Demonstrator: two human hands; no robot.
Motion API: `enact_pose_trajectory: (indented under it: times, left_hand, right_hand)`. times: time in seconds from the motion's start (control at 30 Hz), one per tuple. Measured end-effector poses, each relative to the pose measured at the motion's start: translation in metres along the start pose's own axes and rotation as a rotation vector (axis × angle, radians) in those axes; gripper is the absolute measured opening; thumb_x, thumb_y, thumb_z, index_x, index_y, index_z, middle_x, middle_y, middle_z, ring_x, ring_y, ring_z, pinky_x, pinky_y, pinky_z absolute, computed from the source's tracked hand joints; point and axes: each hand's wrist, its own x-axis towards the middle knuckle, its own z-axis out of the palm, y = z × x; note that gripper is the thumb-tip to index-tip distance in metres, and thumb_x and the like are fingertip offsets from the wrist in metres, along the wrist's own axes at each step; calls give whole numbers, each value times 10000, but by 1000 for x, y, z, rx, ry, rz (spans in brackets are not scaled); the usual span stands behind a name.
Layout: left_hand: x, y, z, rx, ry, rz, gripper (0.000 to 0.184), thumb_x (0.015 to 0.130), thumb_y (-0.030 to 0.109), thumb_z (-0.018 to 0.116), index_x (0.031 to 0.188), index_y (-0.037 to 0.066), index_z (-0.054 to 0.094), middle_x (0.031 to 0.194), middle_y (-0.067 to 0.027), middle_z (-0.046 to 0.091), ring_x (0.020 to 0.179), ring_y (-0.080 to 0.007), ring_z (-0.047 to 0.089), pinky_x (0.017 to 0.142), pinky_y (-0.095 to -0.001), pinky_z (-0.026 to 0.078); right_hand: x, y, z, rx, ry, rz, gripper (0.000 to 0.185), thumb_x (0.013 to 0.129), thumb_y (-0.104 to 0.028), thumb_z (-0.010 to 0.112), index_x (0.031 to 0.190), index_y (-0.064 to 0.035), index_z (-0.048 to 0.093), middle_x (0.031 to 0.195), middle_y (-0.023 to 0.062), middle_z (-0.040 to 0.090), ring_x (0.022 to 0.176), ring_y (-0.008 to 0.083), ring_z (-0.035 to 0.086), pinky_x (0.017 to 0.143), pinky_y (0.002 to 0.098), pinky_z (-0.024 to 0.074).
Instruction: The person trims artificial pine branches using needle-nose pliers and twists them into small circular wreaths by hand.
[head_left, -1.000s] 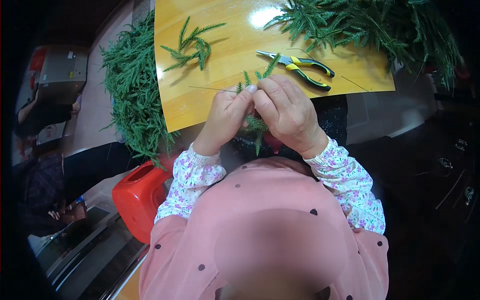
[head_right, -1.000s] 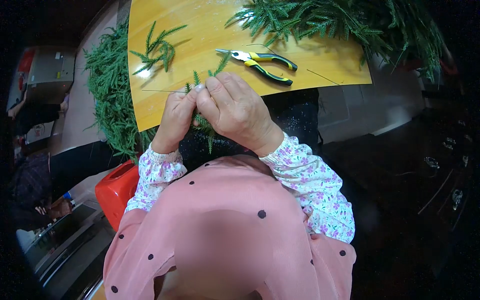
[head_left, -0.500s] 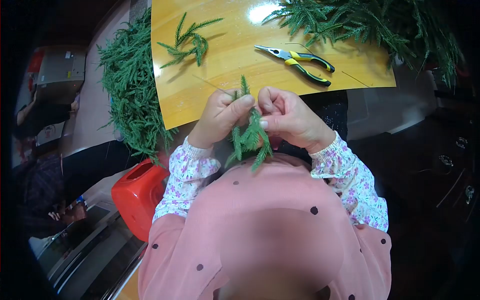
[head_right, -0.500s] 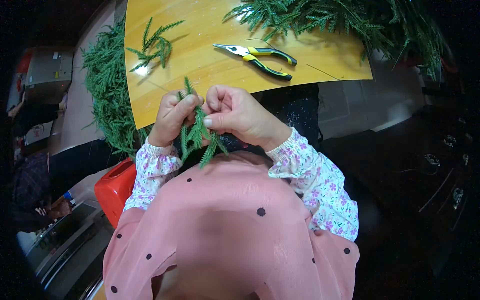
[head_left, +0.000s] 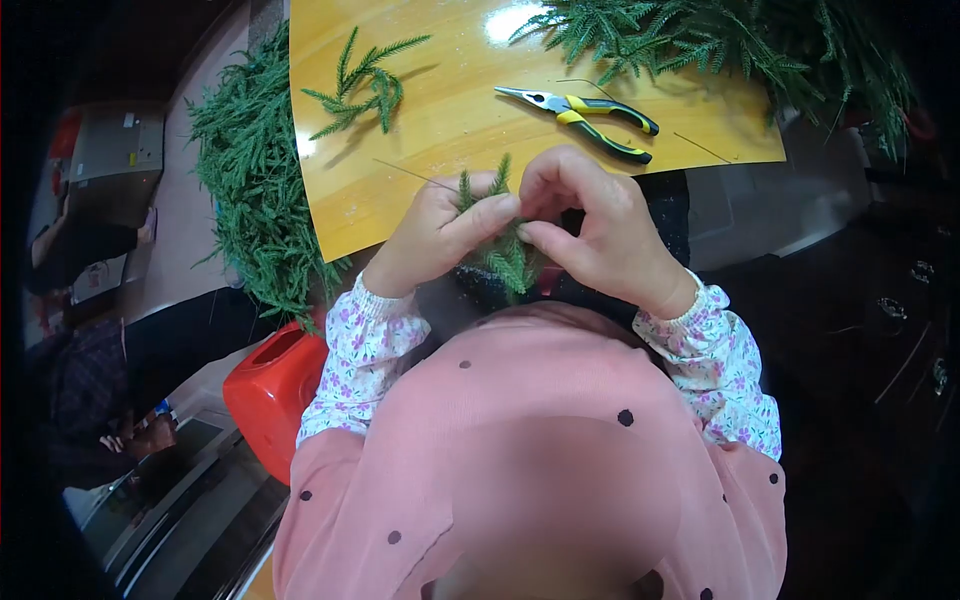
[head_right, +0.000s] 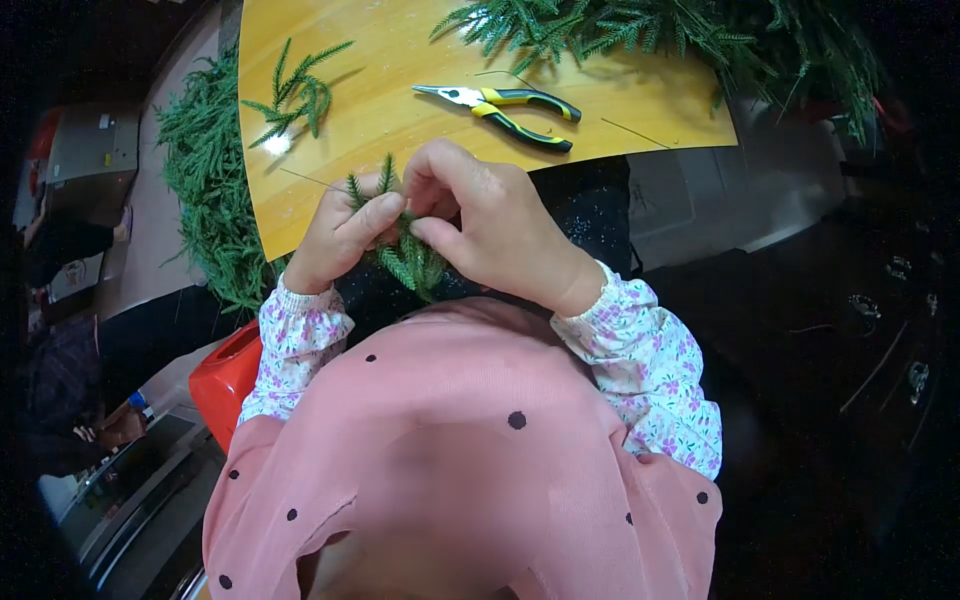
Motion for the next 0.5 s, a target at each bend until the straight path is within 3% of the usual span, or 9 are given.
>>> enact_pose_trajectory:
  times: [0.07,0.17,0.2,0.27,0.33,0.37,0.5]
  left_hand:
    - [1,-1,0,44,48,12,332,956,309,553,733,67,595,627,43,510,556,-31,414,500,-208,324]
    - [0,-6,1,-58,129,-64,357,952,347,547,754,57,612,622,32,532,531,-39,432,492,-204,321]
    - [1,-9,3,-121,156,-106,367,952,361,544,766,53,618,619,28,539,523,-42,439,488,-203,318]
    - [5,-16,8,-555,89,-200,377,971,371,502,742,79,570,530,45,441,460,-64,369,486,-242,328]
    - [10,-36,13,-1064,-57,-227,369,983,358,484,721,102,535,491,56,373,441,-73,322,488,-266,337]
    - [11,-39,16,-1123,-51,-236,369,995,342,463,697,127,491,472,62,311,423,-89,279,499,-292,354]
    - [8,-37,21,-957,144,-308,381,1006,365,426,703,139,466,477,57,311,417,-97,286,475,-288,342]
  right_hand:
    - [0,2,-1,64,-31,33,267,745,27,687,958,-23,533,796,108,645,733,225,691,636,293,540]
    - [-1,3,-3,-113,-20,-11,275,727,40,718,954,-12,570,801,63,639,720,179,674,643,272,530]
    - [1,7,-2,-227,6,-137,273,722,30,716,953,-12,577,791,64,634,706,194,663,630,287,521]
    - [3,18,-1,-458,63,-388,271,711,10,713,952,-13,591,771,67,625,677,223,641,602,316,505]
    - [1,20,1,-592,77,-416,280,705,-24,700,967,-17,600,764,72,609,660,244,610,590,345,484]
    - [1,20,2,-656,83,-432,287,702,-42,694,974,-19,605,760,74,601,651,255,594,584,359,474]
    - [-4,17,2,-780,-13,-456,318,713,-94,646,1016,-6,603,796,87,583,687,249,581,616,366,471]
